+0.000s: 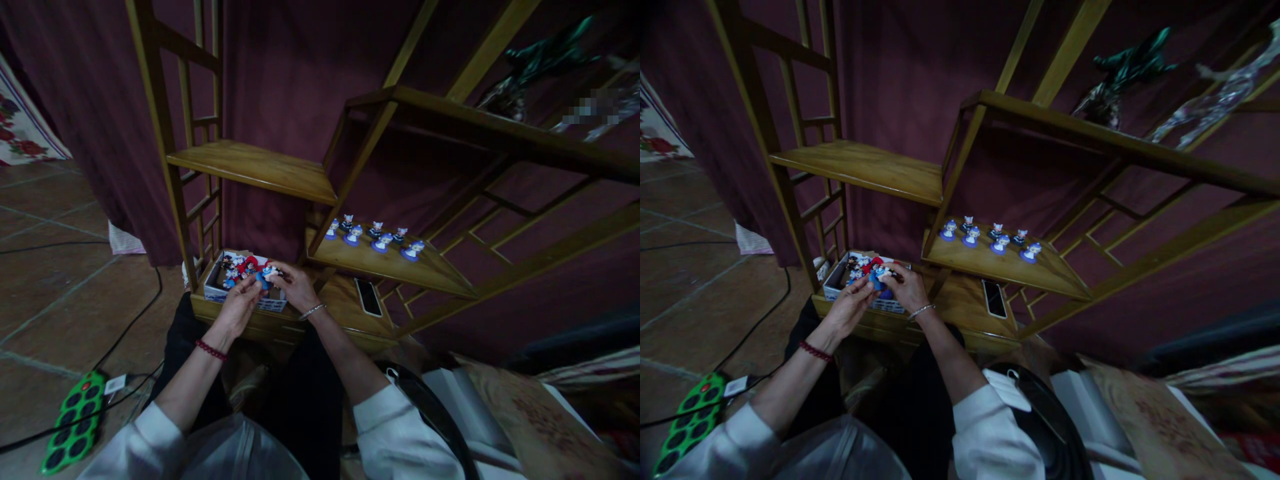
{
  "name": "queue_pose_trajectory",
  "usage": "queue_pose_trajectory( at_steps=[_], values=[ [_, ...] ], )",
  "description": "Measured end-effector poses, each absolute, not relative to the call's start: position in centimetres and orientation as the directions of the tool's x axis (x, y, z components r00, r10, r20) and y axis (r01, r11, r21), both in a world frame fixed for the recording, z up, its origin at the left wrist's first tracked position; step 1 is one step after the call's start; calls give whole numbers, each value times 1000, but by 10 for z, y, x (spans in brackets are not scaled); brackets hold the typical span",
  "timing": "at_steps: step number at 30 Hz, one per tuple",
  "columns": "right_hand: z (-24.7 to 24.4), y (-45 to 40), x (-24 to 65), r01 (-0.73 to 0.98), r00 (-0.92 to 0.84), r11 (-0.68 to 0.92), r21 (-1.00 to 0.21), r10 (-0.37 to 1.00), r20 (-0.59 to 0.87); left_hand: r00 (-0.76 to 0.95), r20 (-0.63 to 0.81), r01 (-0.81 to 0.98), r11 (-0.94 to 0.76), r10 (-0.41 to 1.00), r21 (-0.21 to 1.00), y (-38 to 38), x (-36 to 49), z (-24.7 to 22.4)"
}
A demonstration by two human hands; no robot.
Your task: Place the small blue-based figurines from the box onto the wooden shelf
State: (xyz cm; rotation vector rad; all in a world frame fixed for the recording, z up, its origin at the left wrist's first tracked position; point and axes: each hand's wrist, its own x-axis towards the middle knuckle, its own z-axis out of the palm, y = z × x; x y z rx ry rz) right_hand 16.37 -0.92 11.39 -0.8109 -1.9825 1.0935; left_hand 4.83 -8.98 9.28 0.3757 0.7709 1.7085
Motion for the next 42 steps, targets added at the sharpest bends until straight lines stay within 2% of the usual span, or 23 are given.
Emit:
queue_pose_trajectory(
  at_steps=[14, 22, 30, 42],
  values=[
    [118, -13, 166, 200, -535, 476, -856, 785, 312, -274, -156, -740, -104, 949, 665, -89, 48, 88],
    [133, -20, 170, 298, -584, 620, -726, 720, 375, -257, -132, -753, -113, 957, 649, -95, 50, 91],
    [150, -22, 176, 294, -680, 722, -626, 619, 394, -255, -135, -780, -121, 958, 614, -100, 57, 94],
    [137, -28, 181, 363, -623, 701, -613, 673, 400, -268, -111, -740, -131, 957, 659, -105, 64, 91]
  ],
)
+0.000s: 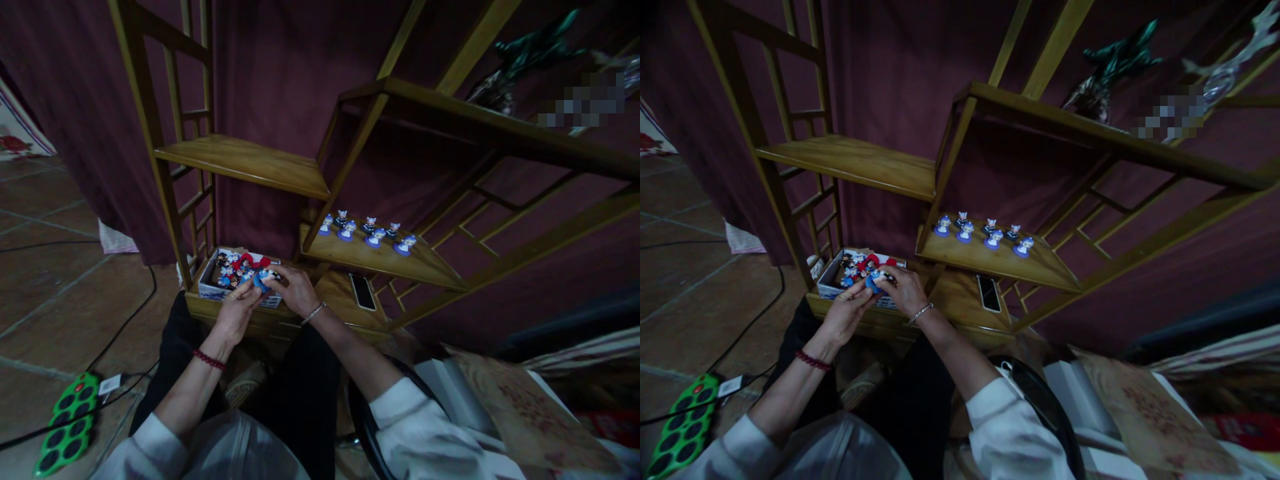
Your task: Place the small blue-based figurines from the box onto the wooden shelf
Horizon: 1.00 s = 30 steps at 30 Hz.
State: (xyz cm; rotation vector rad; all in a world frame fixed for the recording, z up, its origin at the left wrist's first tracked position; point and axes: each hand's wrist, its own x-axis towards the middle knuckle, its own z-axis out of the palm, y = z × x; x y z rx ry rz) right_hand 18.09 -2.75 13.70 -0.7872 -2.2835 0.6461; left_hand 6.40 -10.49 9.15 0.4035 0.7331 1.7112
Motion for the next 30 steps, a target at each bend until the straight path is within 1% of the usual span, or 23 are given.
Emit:
queue_pose_trajectory(
  at_steps=[3, 9, 13, 19, 23, 30],
  values=[
    [135, -31, 181, 395, -593, 684, -613, 699, 399, -278, -108, -723, -133, 955, 678, -105, 66, 92],
    [135, -41, 180, 516, -548, 645, -564, 755, 361, -330, -112, -651, -140, 937, 746, -102, 69, 84],
    [134, -42, 182, 511, -556, 658, -553, 744, 371, -319, -98, -632, -134, 942, 763, -100, 70, 82],
    [145, -34, 182, 444, -605, 699, -561, 695, 387, -315, -106, -689, -150, 943, 709, -98, 71, 93],
    [159, -28, 180, 399, -632, 723, -563, 662, 403, -313, -76, -719, -184, 947, 670, -94, 69, 101],
    [180, -21, 179, 382, -711, 758, -529, 607, 356, -288, -9, -729, -214, 957, 651, -91, 66, 112]
  ],
)
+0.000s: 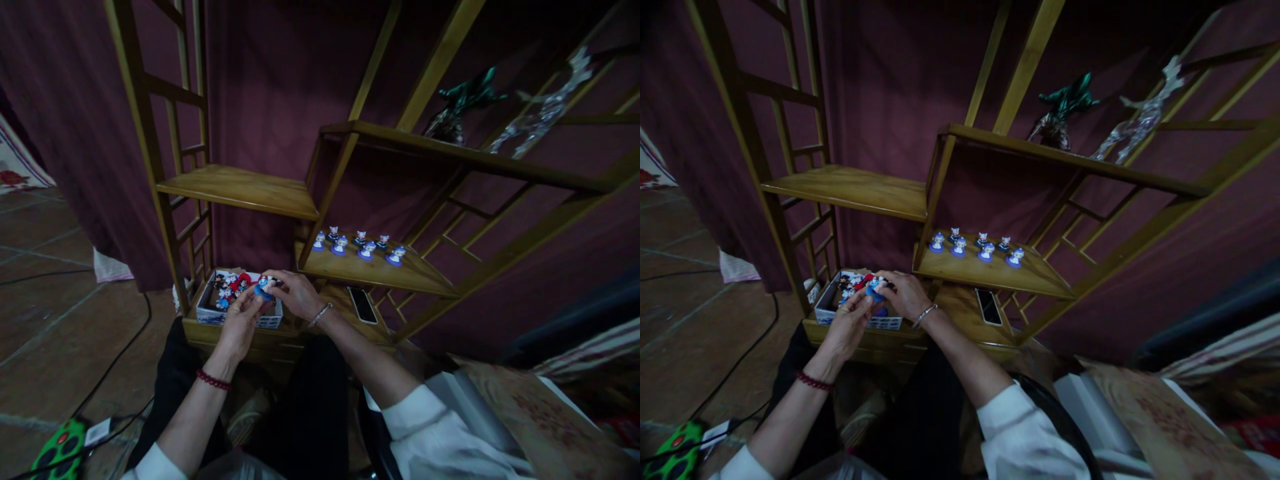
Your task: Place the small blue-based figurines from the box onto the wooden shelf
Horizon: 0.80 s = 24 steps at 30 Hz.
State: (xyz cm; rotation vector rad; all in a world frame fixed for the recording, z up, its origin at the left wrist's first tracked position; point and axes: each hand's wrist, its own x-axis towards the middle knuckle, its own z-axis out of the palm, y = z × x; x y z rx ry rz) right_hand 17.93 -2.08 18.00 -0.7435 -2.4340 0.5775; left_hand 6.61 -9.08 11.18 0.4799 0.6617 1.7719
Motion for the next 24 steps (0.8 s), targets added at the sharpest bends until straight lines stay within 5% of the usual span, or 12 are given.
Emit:
queue_pose_trajectory(
  at_steps=[10, 24],
  values=[
    [183, -10, 188, 307, -730, 606, -733, 645, 227, -294, 57, -725, -261, 954, 638, -98, 72, 118],
    [181, -8, 192, 202, -756, 548, -812, 614, 227, -319, 36, -721, -267, 947, 639, -100, 78, 121]
  ],
)
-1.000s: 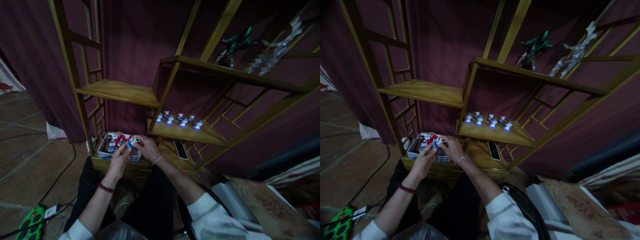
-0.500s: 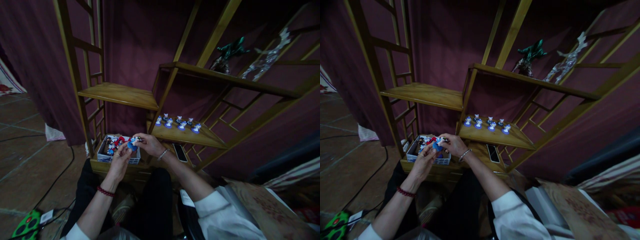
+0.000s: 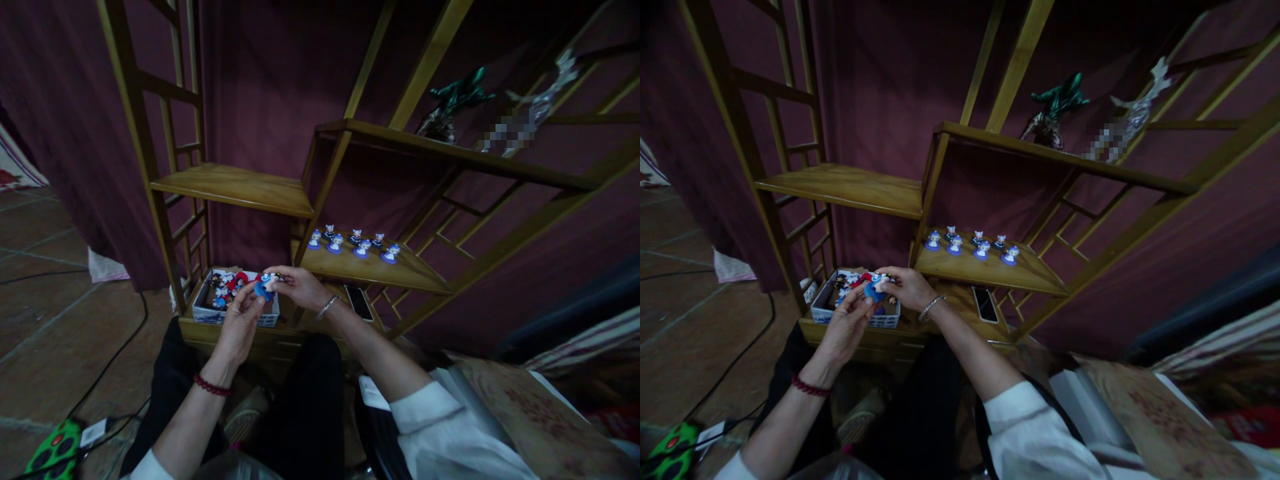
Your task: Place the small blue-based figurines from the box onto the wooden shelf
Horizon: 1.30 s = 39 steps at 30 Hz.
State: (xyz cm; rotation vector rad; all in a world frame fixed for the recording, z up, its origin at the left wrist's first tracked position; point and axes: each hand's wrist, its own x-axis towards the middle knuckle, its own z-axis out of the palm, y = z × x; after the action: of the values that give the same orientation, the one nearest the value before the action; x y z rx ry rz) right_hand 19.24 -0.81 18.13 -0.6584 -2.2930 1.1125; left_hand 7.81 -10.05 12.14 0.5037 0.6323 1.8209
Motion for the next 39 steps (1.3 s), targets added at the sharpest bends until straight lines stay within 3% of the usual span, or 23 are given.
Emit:
queue_pose_trajectory(
  at_steps=[8, 25, 39],
  values=[
    [186, -16, 193, 296, -725, 632, -717, 637, 262, -310, 53, -703, -267, 949, 660, -101, 78, 118],
    [180, -15, 193, 187, -743, 517, -835, 630, 224, -369, 52, -642, -295, 928, 708, -103, 79, 115],
    [191, -22, 196, 268, -784, 781, -564, 517, 344, -321, 14, -672, -238, 947, 701, -106, 82, 119]
  ],
)
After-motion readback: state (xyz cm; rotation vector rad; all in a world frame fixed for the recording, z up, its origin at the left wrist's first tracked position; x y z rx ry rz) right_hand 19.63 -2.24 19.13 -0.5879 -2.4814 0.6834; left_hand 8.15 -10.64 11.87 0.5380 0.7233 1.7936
